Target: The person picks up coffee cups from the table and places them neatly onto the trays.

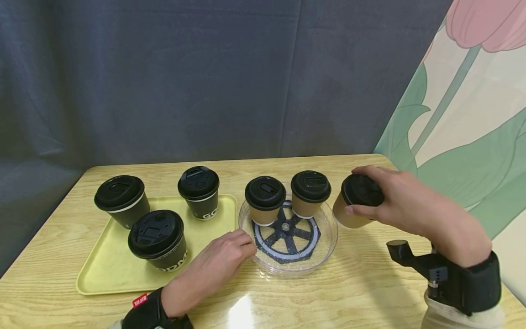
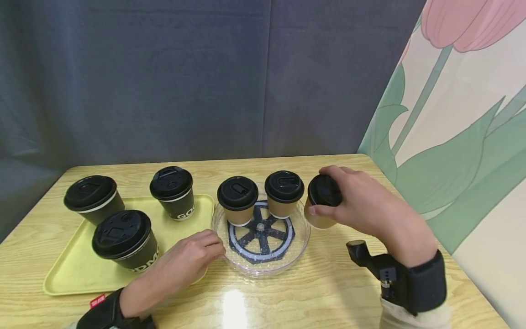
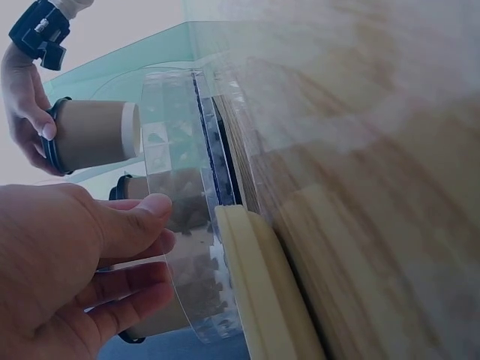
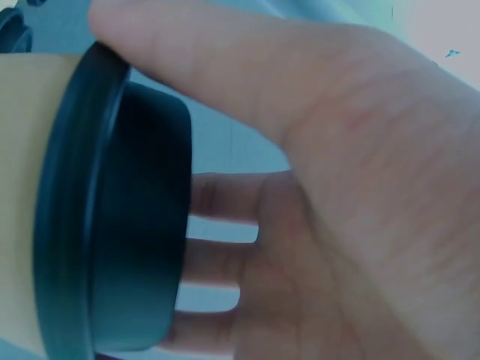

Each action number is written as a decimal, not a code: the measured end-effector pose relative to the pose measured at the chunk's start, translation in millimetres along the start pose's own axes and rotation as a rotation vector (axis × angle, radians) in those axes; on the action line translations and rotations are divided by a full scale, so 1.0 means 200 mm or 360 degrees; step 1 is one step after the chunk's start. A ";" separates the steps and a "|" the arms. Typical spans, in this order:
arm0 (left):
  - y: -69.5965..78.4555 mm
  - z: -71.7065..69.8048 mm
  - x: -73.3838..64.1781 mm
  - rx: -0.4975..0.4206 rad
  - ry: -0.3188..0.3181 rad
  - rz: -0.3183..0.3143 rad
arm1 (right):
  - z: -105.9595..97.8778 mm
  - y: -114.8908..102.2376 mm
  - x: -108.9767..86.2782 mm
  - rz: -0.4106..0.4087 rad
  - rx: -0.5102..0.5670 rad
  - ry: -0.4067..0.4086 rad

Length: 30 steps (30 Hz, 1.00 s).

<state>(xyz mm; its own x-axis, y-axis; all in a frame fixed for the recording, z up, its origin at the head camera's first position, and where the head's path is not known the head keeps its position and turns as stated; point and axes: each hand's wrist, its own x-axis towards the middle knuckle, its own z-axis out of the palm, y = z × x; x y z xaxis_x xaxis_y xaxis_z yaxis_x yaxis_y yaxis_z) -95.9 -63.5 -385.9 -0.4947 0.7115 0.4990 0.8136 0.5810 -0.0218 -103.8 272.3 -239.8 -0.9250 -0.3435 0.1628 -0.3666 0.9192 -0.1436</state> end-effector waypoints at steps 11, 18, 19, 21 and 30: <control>-0.01 0.00 0.00 -0.0015 -0.0008 -0.0004 | 0.02 -0.12 0.02 -0.0115 0.0009 -0.0004; 0.00 0.00 0.00 -0.0026 -0.0027 -0.0001 | 0.04 -0.19 0.02 -0.0191 0.0068 -0.0057; 0.00 0.00 0.00 -0.0021 -0.0031 -0.0003 | 0.04 -0.20 0.02 -0.0196 0.0072 -0.0062; 0.00 -0.01 0.00 -0.0016 -0.0035 -0.0009 | 0.05 -0.22 0.02 -0.0201 0.0084 -0.0071; -0.01 -0.01 0.00 -0.0049 -0.0052 -0.0041 | 0.08 -0.29 0.03 -0.0183 0.0104 -0.0179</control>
<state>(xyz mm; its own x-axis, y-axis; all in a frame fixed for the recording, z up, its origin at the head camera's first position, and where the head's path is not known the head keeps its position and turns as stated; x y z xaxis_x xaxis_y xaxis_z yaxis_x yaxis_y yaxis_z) -96.9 -65.5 -383.6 -0.5250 0.7092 0.4706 0.8091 0.5874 0.0175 -89.4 213.0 -245.6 -0.8806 -0.4684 0.0718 -0.4730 0.8594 -0.1944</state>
